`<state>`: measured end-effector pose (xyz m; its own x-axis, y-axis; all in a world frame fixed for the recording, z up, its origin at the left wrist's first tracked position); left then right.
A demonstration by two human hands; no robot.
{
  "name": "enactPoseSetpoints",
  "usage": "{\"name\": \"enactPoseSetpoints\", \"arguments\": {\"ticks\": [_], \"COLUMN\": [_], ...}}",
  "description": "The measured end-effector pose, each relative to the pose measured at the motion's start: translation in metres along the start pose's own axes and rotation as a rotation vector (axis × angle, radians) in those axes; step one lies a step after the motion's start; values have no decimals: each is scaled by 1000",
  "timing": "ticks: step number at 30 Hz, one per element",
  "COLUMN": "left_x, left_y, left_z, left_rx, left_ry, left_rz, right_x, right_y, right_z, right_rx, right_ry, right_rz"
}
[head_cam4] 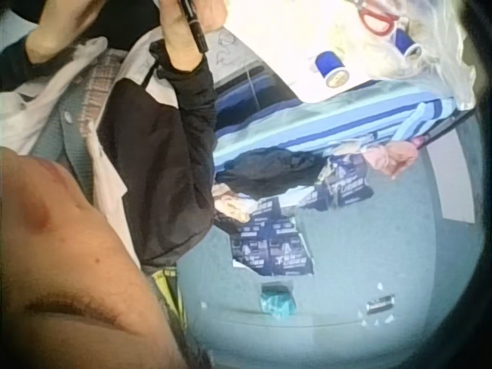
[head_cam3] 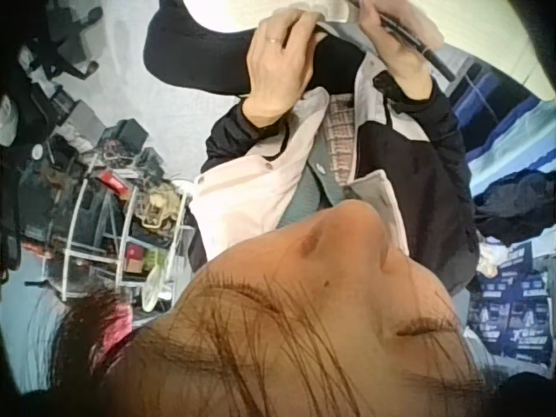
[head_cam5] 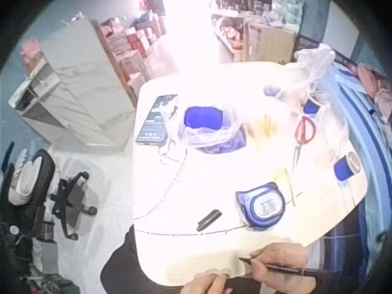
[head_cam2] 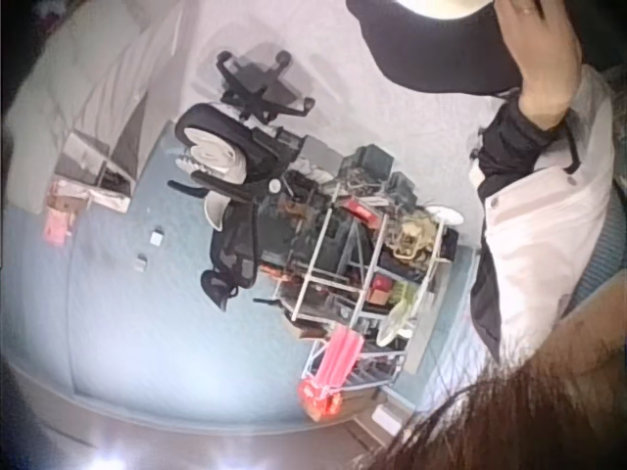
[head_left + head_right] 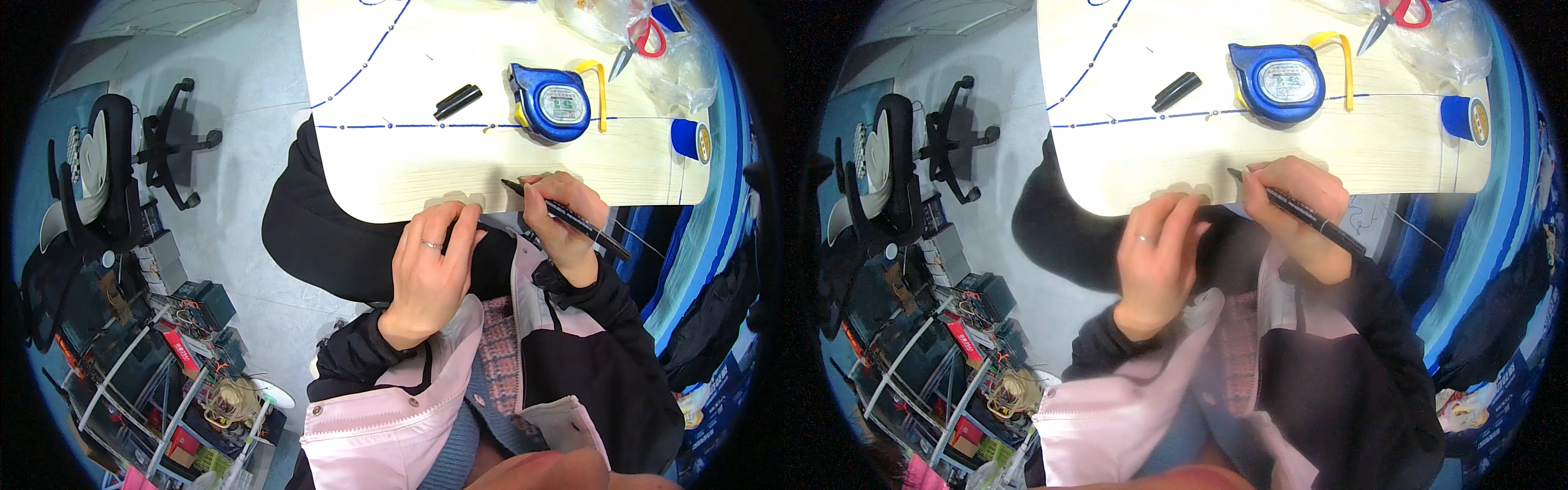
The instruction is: The person measures and marks a blue wire on a white board using a tape measure and marker, then threads small beads onto the wire and ties a knot. The person handles the wire, beads, tape measure, and marker throughout.
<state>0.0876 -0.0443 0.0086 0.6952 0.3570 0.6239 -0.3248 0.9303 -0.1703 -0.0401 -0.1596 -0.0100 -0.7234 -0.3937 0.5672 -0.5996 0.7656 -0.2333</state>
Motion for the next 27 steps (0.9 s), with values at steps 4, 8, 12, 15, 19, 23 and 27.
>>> {"name": "enactPoseSetpoints", "arguments": {"ticks": [4, 8, 12, 15, 19, 23, 27], "left_x": [-3, -3, -7, -15, -21, -23, -14], "left_y": [1, -1, -3, -2, -3, -2, 3], "left_z": [-5, -6, -5, -3, -2, 1, 3], "left_rx": [5, -13, -24, -25, -17, -31, -133], "left_ry": [14, 21, 8, -67, -162, -232, -160], "left_rz": [-22, -13, -71, -185, -269, -308, -288], "right_x": [3, 4, 3, 5, 6, 8, 8], "right_y": [-3, -1, 4, 7, 11, 14, 18], "right_z": [-2, 2, 11, 15, 16, 21, 27], "right_rx": [-4, -24, -69, -59, -119, -200, -204], "right_ry": [35, -2, -193, -330, -383, -434, -470], "right_rz": [-38, -40, 99, 189, 241, 274, 328]}}
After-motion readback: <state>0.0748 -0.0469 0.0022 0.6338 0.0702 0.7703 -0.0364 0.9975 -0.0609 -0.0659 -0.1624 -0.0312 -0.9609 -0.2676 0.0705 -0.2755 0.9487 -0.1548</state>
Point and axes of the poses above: each hand's wrist, its own y-axis away from the middle knuckle, its own x-axis out of the back of the hand, z = x × y, the point moved 5 cm from there along -y, towards the middle knuckle, and after that the axes turned 9 degrees about y, right-handed, at the moved point
